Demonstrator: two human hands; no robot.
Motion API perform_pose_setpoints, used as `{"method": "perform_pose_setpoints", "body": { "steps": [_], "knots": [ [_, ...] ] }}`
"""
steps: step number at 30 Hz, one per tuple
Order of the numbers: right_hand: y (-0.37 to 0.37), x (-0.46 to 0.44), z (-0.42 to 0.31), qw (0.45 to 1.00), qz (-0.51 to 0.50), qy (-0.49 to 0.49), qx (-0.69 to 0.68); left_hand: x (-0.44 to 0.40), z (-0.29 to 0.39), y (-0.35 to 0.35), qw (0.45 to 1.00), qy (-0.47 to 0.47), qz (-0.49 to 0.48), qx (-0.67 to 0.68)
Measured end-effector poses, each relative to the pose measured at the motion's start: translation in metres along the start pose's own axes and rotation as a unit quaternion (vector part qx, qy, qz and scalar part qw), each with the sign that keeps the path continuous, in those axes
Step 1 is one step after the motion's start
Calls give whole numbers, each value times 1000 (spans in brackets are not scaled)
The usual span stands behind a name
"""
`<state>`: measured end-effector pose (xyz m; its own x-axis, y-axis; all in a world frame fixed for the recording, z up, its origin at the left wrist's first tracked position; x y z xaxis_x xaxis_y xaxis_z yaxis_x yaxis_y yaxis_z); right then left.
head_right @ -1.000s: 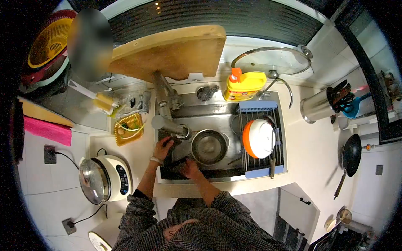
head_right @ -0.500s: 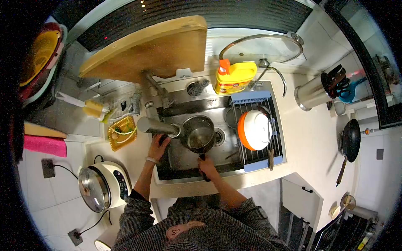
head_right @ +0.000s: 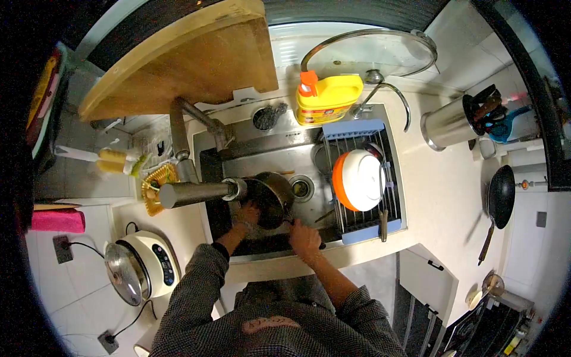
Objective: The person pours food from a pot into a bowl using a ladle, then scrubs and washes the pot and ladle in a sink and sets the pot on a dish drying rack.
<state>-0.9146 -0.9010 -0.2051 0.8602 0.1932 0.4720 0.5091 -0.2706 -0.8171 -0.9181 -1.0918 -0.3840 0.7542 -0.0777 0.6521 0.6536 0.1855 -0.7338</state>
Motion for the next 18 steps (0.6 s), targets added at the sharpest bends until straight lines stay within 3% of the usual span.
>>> {"method": "perform_pose_setpoints", "body": {
  "steps": [1, 4, 6, 7, 10, 12, 14, 16, 18],
  "knots": [
    [1, -2, -1, 1000, -6, -12, 5, 22, 21, -3, 997, 10, -51, -65],
    [7, -4, -1, 998, -41, -28, 32, 44, 76, -3, 992, 30, -118, -13],
    [6, -6, 1, 996, -67, -33, 53, 34, 87, -7, 982, 27, -63, 175],
    [1, -6, 5, 997, -71, -20, 24, 33, 87, -17, 934, 26, -6, 357],
    [5, -17, 24, 998, -67, -9, -2, 48, 76, -22, 962, 93, 25, 256],
    [8, -20, 30, 998, -59, -11, 3, 47, 55, -19, 993, 119, 7, 19],
    [9, -20, 31, 998, -64, -6, -6, 41, 39, -9, 988, 97, -32, -118],
    [4, -19, 28, 998, -51, -16, -21, 35, 49, -1, 991, 84, -67, -77],
    [0, -19, 26, 998, -37, -23, -35, 38, 78, -12, 983, 44, -128, 125]
  ]
}}
Point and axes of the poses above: each hand's wrist, its own x-axis away from the middle knuckle, its own y-axis out of the palm, z = x × y, the point moved 10 cm from there along -x, towards the middle knuckle, and after that the axes turned 2 degrees about -x, right-handed, at the moved point
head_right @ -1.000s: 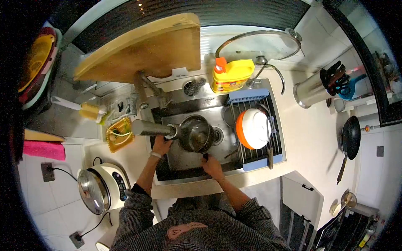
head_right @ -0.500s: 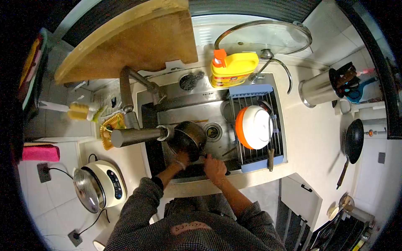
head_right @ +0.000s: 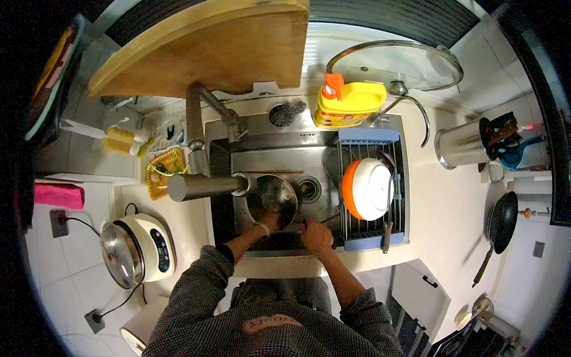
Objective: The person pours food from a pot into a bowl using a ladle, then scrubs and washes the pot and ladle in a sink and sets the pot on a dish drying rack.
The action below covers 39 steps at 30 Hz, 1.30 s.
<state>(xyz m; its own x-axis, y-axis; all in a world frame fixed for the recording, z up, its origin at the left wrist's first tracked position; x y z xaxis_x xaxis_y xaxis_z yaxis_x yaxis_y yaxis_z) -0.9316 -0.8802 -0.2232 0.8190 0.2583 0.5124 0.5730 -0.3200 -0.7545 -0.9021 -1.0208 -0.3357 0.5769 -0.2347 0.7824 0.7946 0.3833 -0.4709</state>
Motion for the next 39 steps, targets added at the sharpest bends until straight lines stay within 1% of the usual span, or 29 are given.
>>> {"method": "perform_pose_setpoints", "body": {
  "steps": [1, 2, 3, 4, 5, 6, 8, 9, 10, 11, 12, 13, 14, 15, 16, 17, 19, 20, 21, 23, 25, 26, 29, 30, 31, 32, 35, 37, 39],
  "knots": [
    [3, -1, 2, 1000, -14, 4, -4, 2, 16, -2, 995, -18, -19, 101],
    [7, -2, 4, 1000, -28, 9, -7, -1, 19, -9, 974, -34, 15, 223],
    [11, -6, 10, 1000, -27, 6, -1, -5, 16, -20, 924, -58, 81, 369],
    [25, -9, 18, 999, -48, 5, -6, -8, 12, -30, 854, -71, 152, 492],
    [29, -10, 18, 998, -68, 5, -12, -16, 7, -38, 788, -74, 212, 572],
    [26, -12, 19, 998, -63, 3, -7, -28, 10, -40, 786, -69, 215, 575],
    [17, -8, 4, 994, -91, -23, -60, -62, -18, -31, 704, -85, 325, 625],
    [20, -11, 6, 994, -91, -28, -56, -76, -26, -25, 700, -84, 329, 628],
    [26, -15, 11, 995, -81, -31, -58, -94, -12, -27, 843, -8, 286, 455],
    [29, -15, 15, 995, -75, -31, -61, -105, 5, -8, 938, 66, 224, 256],
    [28, -15, 15, 995, -78, -33, -59, -109, 18, 25, 979, 135, 148, 43],
    [22, -12, 10, 994, -70, -34, -82, -90, 17, 20, 949, 190, 249, -33],
    [18, -10, 8, 992, -62, -35, -105, -60, 17, 11, 899, 223, 359, -114],
    [17, -11, 6, 992, -61, -36, -106, -94, -20, 28, 970, 72, 156, -171],
    [18, -11, 7, 991, -69, -33, -113, -96, -45, 41, 981, -9, 52, -187],
    [19, -11, 8, 989, -78, -30, -119, -91, -69, 54, 971, -85, -58, -214],
    [32, -15, 7, 990, -87, -38, -107, -85, -68, 15, 936, -80, 102, -329],
    [37, -16, 4, 989, -102, -44, -96, -89, -78, 15, 936, -80, 104, -328],
    [36, -19, 5, 990, -99, -45, -95, -90, -80, -2, 927, -57, 200, -311],
    [30, -14, -3, 981, -118, -52, -148, -81, -64, -24, 910, -31, 293, -292],
    [38, -20, 0, 985, -93, -76, -124, -81, -53, -50, 919, -120, 357, -117],
    [41, -20, 2, 987, -79, -95, -103, -84, -46, -49, 932, -120, 334, -70],
    [47, -20, 5, 990, -70, -109, -58, -62, -1, -43, 991, -94, 93, -22],
    [44, -16, 1, 990, -74, -108, -60, -43, 12, -45, 995, -75, 51, -34],
    [35, -20, 0, 991, -90, -65, -72, -43, 11, -36, 998, -49, 28, -42],
    [32, -16, 1, 990, -108, -19, -85, -47, -3, -20, 996, -23, 36, -80],
    [19, -12, -4, 991, -79, -12, -107, -53, -50, -3, 980, -47, 52, -184],
    [23, -12, -10, 990, -82, -41, -104, -65, -77, -10, 968, -89, 77, -223],
    [37, -15, -6, 989, -82, -68, -98, -75, -82, -31, 963, -103, 153, -198]
  ]
}}
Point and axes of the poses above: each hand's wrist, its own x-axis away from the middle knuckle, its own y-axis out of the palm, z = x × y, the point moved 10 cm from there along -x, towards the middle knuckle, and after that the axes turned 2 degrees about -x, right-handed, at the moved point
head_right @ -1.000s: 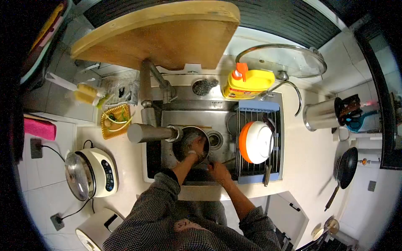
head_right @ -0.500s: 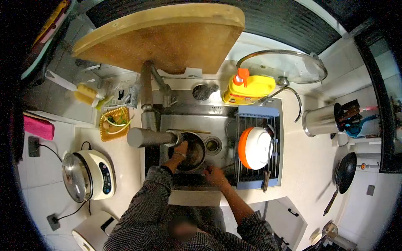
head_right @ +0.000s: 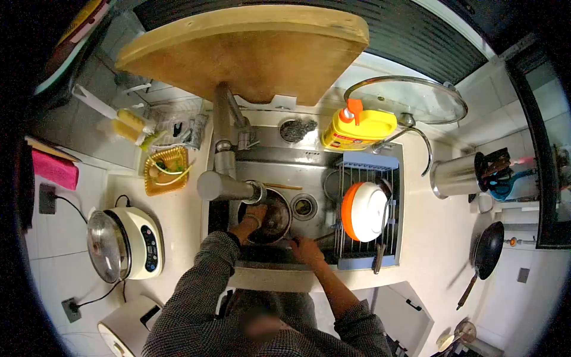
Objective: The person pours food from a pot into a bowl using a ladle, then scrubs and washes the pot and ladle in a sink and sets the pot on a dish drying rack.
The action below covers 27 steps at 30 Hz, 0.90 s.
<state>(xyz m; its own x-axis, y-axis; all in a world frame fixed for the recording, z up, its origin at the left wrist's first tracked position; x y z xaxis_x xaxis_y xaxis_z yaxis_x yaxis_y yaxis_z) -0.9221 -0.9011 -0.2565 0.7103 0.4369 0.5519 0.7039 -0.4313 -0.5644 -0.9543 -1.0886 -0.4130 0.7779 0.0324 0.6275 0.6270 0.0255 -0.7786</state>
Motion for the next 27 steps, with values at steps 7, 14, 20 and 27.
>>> {"method": "perform_pose_setpoints", "body": {
  "steps": [7, 14, 20, 27],
  "knots": [
    [-3, -4, -5, 1000, 5, 14, 11, -20, 62, -23, 982, 32, 15, 185],
    [-14, 1, 5, 998, 42, 41, -5, 38, 39, 3, 976, 186, -115, 13],
    [-14, 3, -3, 999, 28, 28, 16, -8, -14, -43, 995, 86, -57, 17],
    [-9, 3, 5, 998, 35, 57, 11, 35, 11, 14, 993, 85, -82, -26]
  ]
}}
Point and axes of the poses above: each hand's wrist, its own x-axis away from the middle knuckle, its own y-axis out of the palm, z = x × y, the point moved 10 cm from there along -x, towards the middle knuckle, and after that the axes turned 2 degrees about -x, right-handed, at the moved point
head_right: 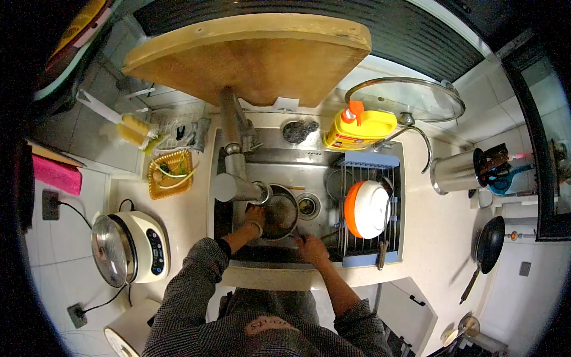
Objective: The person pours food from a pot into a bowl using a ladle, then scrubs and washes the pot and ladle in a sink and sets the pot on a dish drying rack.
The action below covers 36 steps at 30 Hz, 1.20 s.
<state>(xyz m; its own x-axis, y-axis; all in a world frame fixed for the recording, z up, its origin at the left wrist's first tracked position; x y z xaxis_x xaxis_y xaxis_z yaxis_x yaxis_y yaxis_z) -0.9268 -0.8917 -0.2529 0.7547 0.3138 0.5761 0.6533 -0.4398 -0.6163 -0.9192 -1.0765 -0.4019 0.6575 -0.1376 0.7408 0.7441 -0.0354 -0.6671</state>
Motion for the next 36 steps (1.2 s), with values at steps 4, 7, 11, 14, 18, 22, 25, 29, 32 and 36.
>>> {"method": "perform_pose_setpoints", "body": {
  "steps": [4, 7, 11, 14, 18, 22, 25, 29, 32, 36],
  "knots": [
    [-6, 0, -17, 999, -9, -16, -30, 5, 36, 9, 989, 49, -48, 128],
    [3, -4, -4, 1000, -17, 7, -25, -10, 56, -12, 943, 9, -19, 333],
    [5, -1, -5, 999, -20, 6, -28, -41, 32, -30, 863, -103, 84, 488],
    [6, -3, -4, 999, -15, -3, -37, -64, 20, -26, 904, -112, 104, 398],
    [16, -7, -15, 998, -14, -64, -20, -113, 47, -10, 942, -53, 145, 297],
    [21, -10, -16, 997, -41, -71, -11, -121, 64, 4, 880, 36, 187, 435],
    [8, -8, -10, 997, 14, -77, 24, -34, 68, -26, 860, 164, 96, 473],
    [-2, -1, -15, 998, -27, -2, -54, -23, 34, 35, 976, 99, -174, 89],
    [9, -7, -5, 999, -12, -29, -21, -7, -16, -36, 980, -84, -22, 179],
    [15, -5, -14, 998, -5, -68, 17, -23, -18, -54, 951, -129, 183, 214]
  ]
}}
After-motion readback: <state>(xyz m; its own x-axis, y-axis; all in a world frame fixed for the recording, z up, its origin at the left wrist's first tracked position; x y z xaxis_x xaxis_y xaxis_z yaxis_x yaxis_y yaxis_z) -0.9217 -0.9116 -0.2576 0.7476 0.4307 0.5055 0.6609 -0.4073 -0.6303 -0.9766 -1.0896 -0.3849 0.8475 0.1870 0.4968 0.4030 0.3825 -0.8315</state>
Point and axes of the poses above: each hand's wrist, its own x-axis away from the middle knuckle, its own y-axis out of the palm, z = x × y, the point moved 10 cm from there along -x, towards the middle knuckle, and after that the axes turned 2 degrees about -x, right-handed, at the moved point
